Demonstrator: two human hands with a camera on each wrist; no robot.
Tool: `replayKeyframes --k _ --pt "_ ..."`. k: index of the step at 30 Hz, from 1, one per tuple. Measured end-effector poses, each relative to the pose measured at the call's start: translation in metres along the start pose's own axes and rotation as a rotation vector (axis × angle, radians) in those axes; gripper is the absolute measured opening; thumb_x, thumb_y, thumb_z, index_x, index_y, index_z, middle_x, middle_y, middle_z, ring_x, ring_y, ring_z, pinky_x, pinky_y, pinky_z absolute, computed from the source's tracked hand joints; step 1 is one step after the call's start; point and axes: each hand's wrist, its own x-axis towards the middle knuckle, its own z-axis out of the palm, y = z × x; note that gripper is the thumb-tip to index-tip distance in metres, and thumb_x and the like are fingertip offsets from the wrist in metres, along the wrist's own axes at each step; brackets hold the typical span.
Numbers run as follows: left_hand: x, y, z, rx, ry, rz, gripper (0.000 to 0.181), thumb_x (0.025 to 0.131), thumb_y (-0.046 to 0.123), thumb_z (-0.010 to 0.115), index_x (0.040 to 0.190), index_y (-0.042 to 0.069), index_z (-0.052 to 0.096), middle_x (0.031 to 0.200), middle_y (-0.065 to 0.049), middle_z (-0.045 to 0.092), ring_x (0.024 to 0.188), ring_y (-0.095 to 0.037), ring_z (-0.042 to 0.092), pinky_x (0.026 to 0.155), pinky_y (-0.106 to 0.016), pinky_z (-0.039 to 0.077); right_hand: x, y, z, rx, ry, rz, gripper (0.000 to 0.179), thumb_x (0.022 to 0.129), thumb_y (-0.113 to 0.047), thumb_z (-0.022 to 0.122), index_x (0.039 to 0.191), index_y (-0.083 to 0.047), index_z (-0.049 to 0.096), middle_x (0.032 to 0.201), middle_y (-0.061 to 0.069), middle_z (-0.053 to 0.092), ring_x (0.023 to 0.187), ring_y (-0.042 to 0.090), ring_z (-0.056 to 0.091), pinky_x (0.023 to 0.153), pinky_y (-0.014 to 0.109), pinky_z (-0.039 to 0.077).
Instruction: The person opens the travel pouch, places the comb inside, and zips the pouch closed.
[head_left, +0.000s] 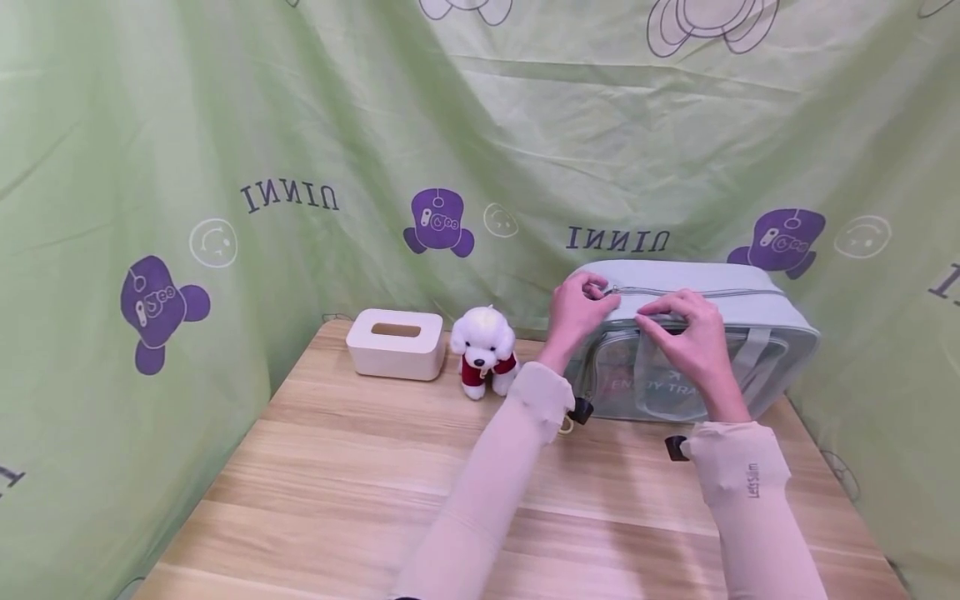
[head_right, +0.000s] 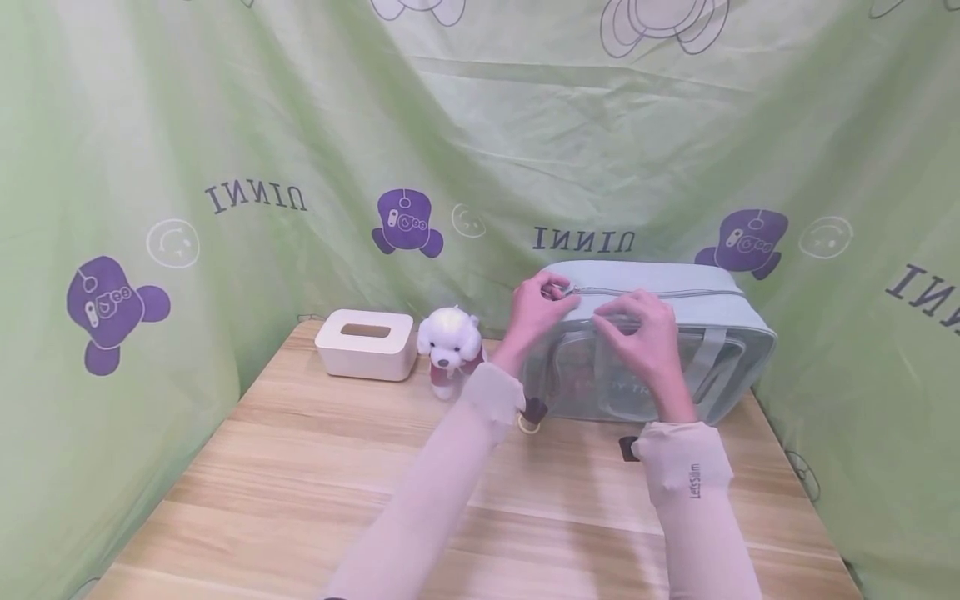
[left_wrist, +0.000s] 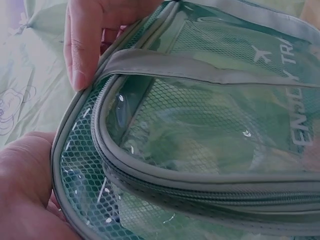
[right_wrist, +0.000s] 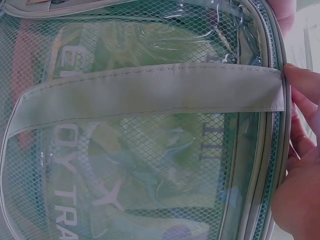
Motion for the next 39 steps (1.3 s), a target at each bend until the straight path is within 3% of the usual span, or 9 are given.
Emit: replayKeyframes --k 5,15,20,29,39 --pt "0.0 -0.003 0.001 0.005 0.016 0.024 0.017 0.085 0.023 0.081 0.102 0.019 0.077 0.082 0.009 0.071 0.074 -0.001 0.062 0.071 -0.015 0.047 -0.001 -0.001 0.0 0.0 0.004 0.007 0.014 0.084 -0.007 0.085 0.096 -0.005 0.079 0.095 0.014 0.072 0.096 -0.007 0.048 0.097 0.026 0.032" --pt "0.003 -0.006 0.0 -0.016 0.044 0.115 0.011 0.091 0.013 0.074 0.1 0.016 0.08 0.088 0.004 0.077 0.075 -0.002 0.064 0.069 -0.012 0.048 0.0 0.002 0.001 0.005 -0.007 0.04 0.014 0.084 -0.005 0.084 0.097 -0.002 0.078 0.097 0.014 0.071 0.097 -0.009 0.046 0.105 0.049 0.034" --pt "0.005 -0.007 0.0 -0.009 0.036 0.126 0.011 0.095 0.013 0.072 0.102 0.014 0.08 0.088 0.003 0.074 0.076 -0.003 0.061 0.069 -0.012 0.046 0.001 0.004 0.003 -0.007 -0.004 0.031 0.014 0.084 -0.007 0.084 0.096 -0.003 0.078 0.097 0.014 0.072 0.098 -0.005 0.047 0.109 0.052 0.032" --pt "0.008 -0.009 -0.008 -0.06 0.017 0.178 0.011 0.097 0.006 0.068 0.103 0.007 0.077 0.087 -0.005 0.072 0.074 -0.005 0.057 0.066 -0.012 0.045 0.002 0.002 0.004 -0.029 0.018 0.02 0.016 0.083 -0.01 0.087 0.095 -0.004 0.079 0.097 0.017 0.073 0.102 0.021 0.055 0.107 0.054 0.032" --pt "0.014 -0.02 -0.022 -0.03 0.021 0.181 0.011 0.097 0.003 0.068 0.104 0.002 0.076 0.09 -0.012 0.073 0.075 -0.006 0.056 0.069 -0.014 0.044 0.002 0.0 0.003 -0.029 0.011 0.043 0.016 0.084 -0.012 0.086 0.095 -0.004 0.079 0.096 0.017 0.073 0.101 0.017 0.054 0.11 0.057 0.033"
